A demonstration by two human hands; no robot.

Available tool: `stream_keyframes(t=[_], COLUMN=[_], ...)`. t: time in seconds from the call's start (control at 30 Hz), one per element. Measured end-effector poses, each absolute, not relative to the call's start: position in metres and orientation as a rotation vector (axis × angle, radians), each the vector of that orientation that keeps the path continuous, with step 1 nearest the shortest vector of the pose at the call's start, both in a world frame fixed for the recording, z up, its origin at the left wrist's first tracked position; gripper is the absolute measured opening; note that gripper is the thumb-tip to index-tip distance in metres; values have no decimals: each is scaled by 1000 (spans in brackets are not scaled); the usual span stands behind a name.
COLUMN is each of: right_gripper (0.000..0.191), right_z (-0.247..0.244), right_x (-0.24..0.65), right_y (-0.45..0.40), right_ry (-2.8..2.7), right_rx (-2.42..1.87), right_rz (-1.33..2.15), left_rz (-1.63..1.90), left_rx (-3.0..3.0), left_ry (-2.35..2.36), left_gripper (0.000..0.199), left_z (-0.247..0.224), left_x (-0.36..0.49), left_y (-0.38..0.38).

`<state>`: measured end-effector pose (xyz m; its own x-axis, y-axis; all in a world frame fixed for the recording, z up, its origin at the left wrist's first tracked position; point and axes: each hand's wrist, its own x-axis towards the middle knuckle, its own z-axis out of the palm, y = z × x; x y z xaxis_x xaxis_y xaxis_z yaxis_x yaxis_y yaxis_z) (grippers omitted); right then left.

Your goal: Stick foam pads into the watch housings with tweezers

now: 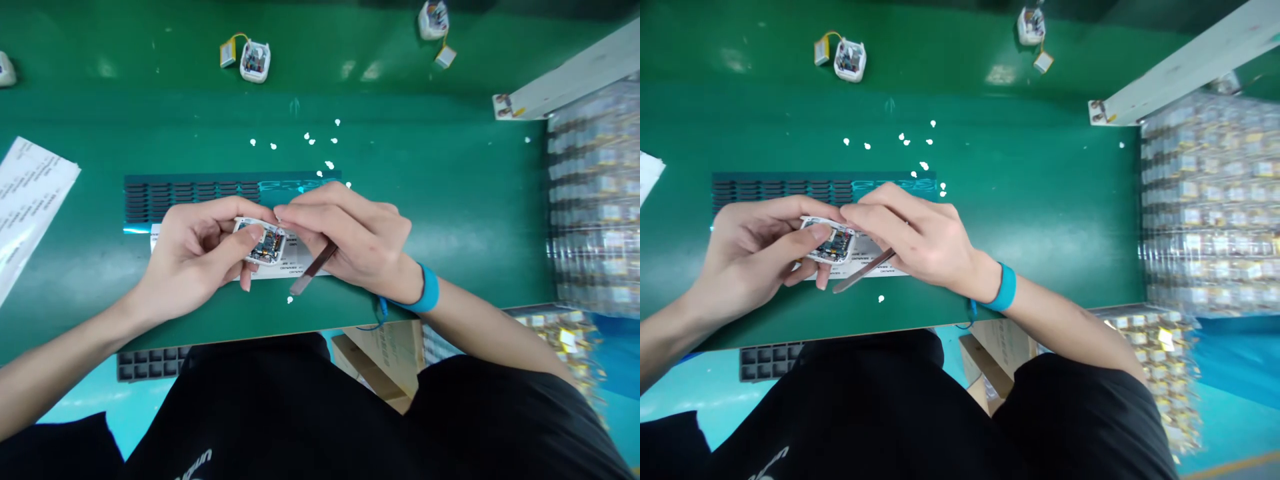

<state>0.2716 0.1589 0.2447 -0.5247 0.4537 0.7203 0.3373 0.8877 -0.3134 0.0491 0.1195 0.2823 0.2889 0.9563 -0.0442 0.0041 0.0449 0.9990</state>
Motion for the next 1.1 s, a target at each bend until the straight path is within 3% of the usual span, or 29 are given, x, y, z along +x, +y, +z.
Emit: stream_keyframes(t=[0.37, 0.73, 1.0, 1.1], right_gripper=[28, 21, 27, 29], right_z=[249, 267, 265, 266], right_x=[274, 281, 271, 272], right_y=[160, 155, 136, 139], right_ry=[-2298, -2565, -2594, -2559], right_rx=[-822, -539, -643, -626], right_rz=[-5, -352, -336, 24], left_rz=[900, 1089, 1120, 1214], left_rx=[1296, 1403, 1747, 1675], left_ry=[1091, 1256, 1308, 1235], left_gripper=[11, 17, 15, 19], left_z=[280, 271, 262, 263], left_x=[48, 60, 64, 64], left_y=[119, 108, 99, 100])
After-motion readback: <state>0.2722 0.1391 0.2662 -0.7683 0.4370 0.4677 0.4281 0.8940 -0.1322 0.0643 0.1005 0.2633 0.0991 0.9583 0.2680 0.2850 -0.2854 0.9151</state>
